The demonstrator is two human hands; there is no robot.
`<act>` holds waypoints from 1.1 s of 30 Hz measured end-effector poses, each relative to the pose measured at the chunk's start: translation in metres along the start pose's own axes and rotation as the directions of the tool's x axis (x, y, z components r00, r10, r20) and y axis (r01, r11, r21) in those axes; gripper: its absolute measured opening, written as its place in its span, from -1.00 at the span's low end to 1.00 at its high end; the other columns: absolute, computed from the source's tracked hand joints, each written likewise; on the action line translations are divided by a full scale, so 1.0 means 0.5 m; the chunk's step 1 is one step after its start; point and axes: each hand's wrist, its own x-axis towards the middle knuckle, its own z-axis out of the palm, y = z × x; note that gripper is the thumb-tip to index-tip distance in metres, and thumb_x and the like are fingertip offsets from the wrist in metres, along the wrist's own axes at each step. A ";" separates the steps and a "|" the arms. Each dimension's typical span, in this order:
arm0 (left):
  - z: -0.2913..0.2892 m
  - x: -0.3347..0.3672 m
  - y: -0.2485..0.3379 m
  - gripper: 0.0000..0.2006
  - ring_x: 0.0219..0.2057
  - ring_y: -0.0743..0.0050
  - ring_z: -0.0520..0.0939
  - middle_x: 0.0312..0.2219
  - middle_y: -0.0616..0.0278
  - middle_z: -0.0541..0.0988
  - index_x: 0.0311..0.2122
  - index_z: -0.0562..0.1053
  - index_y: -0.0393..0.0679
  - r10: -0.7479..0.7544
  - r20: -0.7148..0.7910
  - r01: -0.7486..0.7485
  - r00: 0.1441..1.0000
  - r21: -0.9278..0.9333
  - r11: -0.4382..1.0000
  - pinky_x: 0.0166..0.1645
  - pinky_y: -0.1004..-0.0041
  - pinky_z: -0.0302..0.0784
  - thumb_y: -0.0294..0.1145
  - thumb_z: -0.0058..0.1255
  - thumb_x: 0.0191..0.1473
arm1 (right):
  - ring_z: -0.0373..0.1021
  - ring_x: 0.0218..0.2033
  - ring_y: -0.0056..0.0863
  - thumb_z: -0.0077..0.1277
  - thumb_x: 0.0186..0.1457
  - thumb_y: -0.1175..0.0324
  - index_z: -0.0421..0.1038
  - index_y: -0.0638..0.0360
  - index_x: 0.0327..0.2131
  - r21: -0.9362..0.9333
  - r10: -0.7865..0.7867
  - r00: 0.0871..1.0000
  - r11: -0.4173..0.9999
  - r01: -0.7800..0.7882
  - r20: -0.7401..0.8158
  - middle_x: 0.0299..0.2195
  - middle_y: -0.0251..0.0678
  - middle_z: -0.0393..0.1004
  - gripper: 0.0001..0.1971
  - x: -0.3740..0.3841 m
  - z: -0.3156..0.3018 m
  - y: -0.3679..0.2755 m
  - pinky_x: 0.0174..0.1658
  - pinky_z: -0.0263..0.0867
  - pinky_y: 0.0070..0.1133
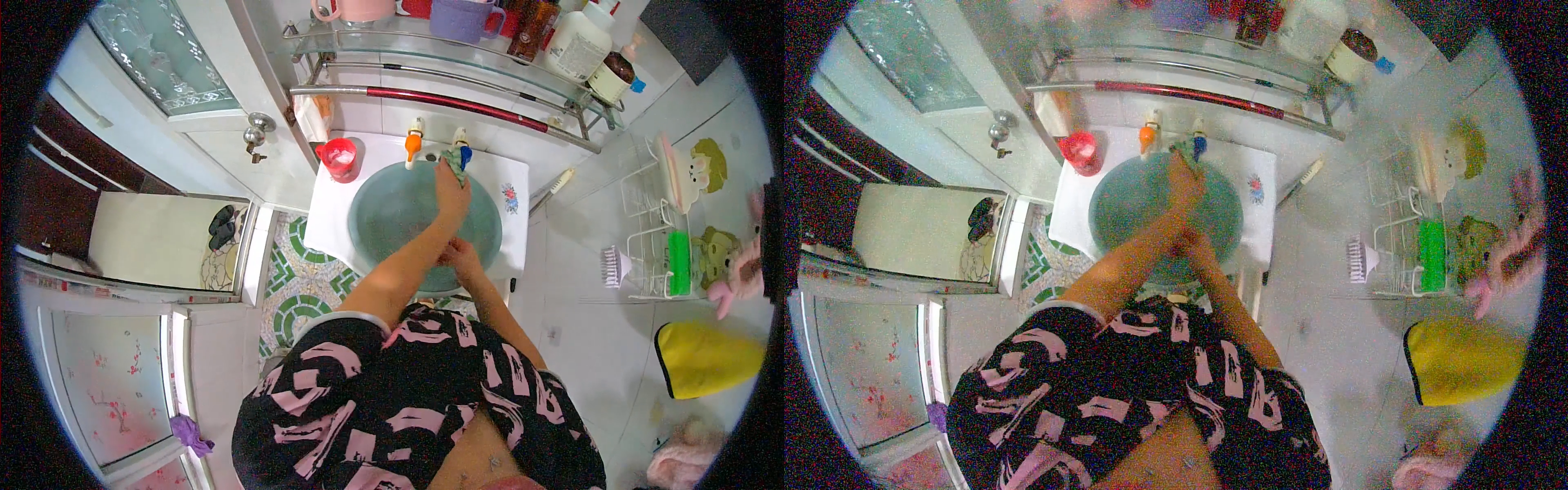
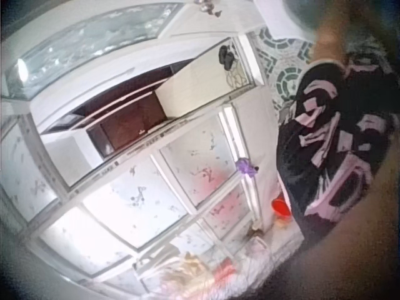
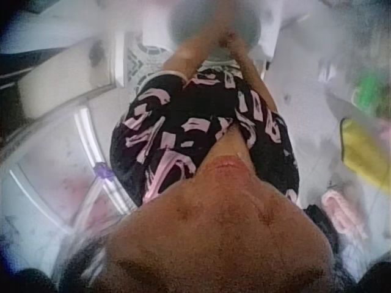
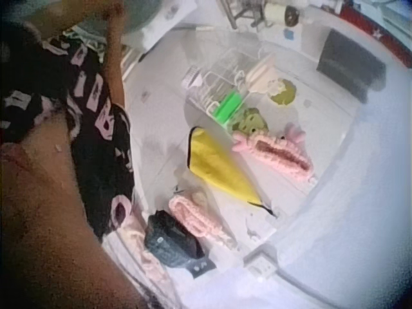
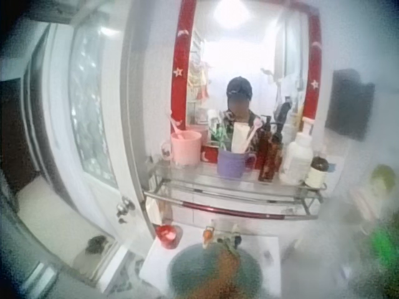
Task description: The person washes a cloth in a basin, scrubs a plastic basin and a bathroom sink by hand with the cloth, and then rinses both with water.
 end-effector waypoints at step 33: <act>-0.110 0.041 -0.091 -0.77 -0.39 0.24 0.48 -0.41 0.13 0.45 -0.33 0.33 -0.22 -0.376 0.802 0.883 0.463 -0.382 0.273 -0.33 0.27 0.42 -0.27 -0.22 0.01 | 0.33 -0.43 -0.47 -0.09 -0.02 0.24 0.17 0.22 -0.13 0.279 0.105 0.976 0.959 -0.048 -0.192 -0.34 -0.29 0.34 -0.61 0.014 0.006 -0.086 -0.37 0.31 -0.52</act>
